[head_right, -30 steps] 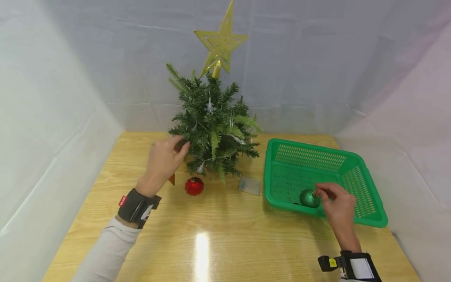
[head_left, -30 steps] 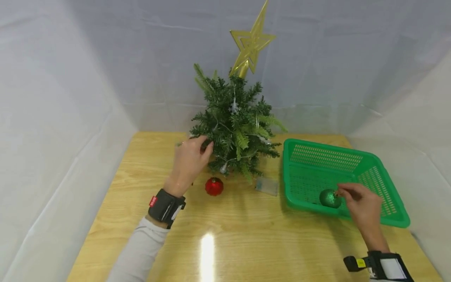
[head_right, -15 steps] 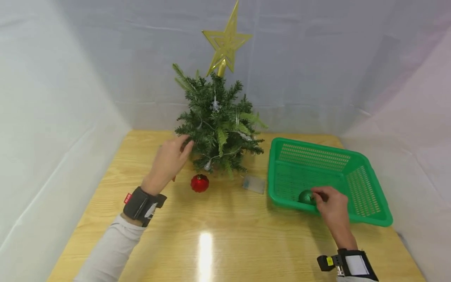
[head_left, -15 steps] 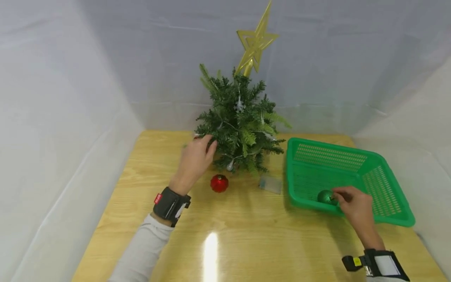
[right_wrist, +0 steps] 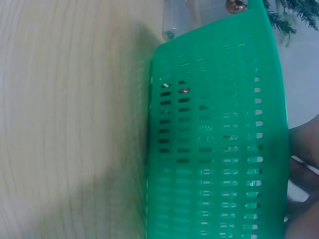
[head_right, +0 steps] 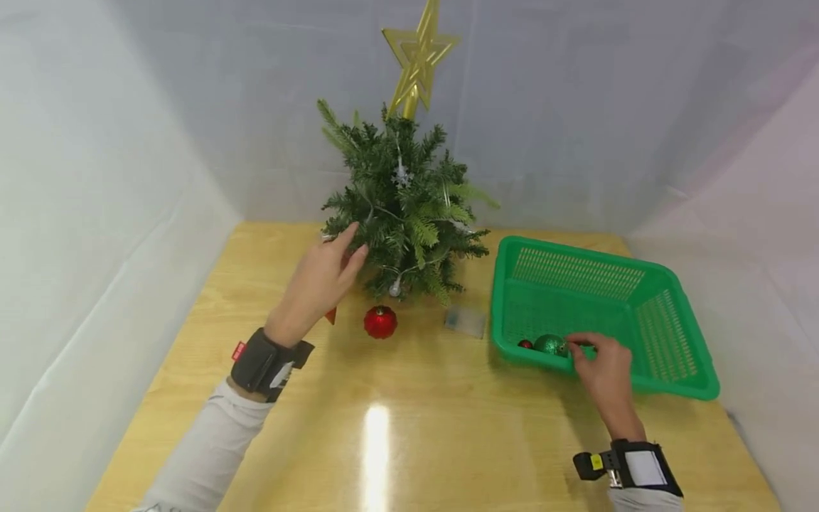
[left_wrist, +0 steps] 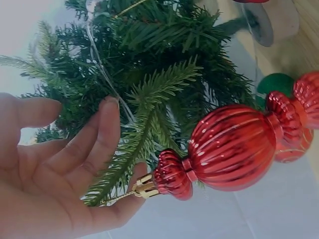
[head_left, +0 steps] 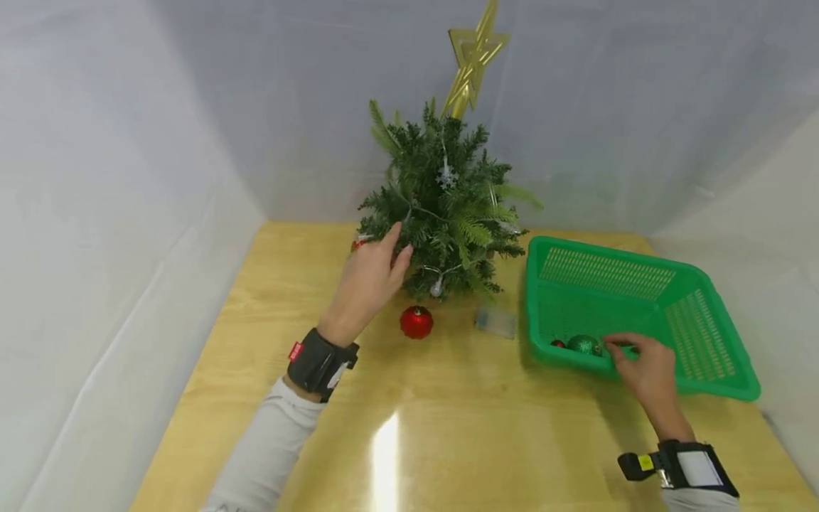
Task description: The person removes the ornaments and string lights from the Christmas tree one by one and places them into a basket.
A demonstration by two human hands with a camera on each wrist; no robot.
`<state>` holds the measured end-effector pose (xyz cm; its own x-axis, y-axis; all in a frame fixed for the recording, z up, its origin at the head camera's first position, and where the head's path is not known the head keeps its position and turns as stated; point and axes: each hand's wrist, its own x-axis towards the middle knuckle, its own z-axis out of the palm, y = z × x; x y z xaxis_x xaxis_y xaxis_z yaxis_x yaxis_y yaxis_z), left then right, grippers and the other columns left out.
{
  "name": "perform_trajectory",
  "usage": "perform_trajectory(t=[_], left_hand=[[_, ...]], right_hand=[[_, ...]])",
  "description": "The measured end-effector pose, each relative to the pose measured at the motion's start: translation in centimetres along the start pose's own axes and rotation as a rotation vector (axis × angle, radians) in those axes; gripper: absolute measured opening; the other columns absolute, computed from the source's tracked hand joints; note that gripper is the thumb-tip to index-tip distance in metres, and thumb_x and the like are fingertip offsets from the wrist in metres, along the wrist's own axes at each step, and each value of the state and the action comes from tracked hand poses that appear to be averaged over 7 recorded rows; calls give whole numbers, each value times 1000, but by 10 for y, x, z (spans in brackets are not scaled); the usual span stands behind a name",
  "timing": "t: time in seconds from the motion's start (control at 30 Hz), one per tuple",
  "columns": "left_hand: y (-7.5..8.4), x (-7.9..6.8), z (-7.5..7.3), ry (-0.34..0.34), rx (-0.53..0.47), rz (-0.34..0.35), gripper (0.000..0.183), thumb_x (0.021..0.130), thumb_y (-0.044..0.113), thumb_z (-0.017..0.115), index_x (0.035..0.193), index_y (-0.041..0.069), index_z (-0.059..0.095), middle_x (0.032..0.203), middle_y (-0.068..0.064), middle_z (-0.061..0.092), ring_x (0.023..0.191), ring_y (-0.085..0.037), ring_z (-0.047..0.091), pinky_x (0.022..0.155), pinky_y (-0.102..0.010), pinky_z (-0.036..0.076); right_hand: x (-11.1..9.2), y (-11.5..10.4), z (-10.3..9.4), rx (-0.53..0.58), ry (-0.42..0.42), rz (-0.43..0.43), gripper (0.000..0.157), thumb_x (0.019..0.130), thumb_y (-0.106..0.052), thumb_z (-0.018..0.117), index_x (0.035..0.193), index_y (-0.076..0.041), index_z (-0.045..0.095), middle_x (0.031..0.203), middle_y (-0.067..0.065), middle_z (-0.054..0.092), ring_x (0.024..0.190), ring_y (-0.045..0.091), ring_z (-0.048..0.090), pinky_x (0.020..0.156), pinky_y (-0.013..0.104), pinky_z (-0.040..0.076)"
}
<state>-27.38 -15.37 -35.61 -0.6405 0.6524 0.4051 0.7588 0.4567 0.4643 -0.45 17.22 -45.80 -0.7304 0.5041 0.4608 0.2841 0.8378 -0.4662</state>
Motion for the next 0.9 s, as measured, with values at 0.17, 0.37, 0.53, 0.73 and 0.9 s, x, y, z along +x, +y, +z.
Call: perform_trajectory(t=[0.17, 0.37, 0.53, 0.73, 0.9], left_hand=[[-2, 6, -7, -42, -58, 35, 51, 103, 23, 48, 146, -1, 37, 48, 2, 39, 37, -10, 27, 39, -23, 21], [-3, 6, -16, -170, -96, 47, 53, 102, 21, 48, 148, 0, 33, 48, 1, 41, 35, -10, 28, 36, -22, 22], [-7, 11, -20, -258, -171, 60, 58, 102, 21, 50, 151, 3, 26, 59, -3, 54, 38, -12, 39, 39, -23, 30], [-17, 7, -28, -331, -265, 131, 56, 100, 19, 53, 150, 5, 31, 111, -12, 64, 79, -16, 65, 62, -29, 52], [-24, -1, -50, -251, -238, 167, 41, 99, 17, 54, 137, 2, 51, 123, -17, 60, 87, -21, 67, 72, -33, 55]], right_hand=[[-7, -16, 3, -20, -15, 105, 9, 86, -2, 70, 94, 0, 75, 87, 23, 70, 40, 7, 40, 38, 24, 26], [-20, -37, 7, -91, -94, 220, 13, 89, -6, 67, 97, 1, 74, 91, 23, 71, 50, 9, 46, 42, 26, 30], [-23, -46, 9, -105, -144, 328, 19, 92, -9, 64, 103, 3, 72, 98, 25, 69, 54, 15, 46, 46, 28, 33], [-29, -69, 21, -146, -84, 406, 22, 94, -10, 56, 106, 2, 69, 113, 32, 61, 84, 49, 54, 71, 58, 32], [-37, -121, 60, 15, 280, 59, 22, 79, 15, 56, 85, 2, 72, 91, 22, 68, 83, 40, 61, 75, 46, 42]])
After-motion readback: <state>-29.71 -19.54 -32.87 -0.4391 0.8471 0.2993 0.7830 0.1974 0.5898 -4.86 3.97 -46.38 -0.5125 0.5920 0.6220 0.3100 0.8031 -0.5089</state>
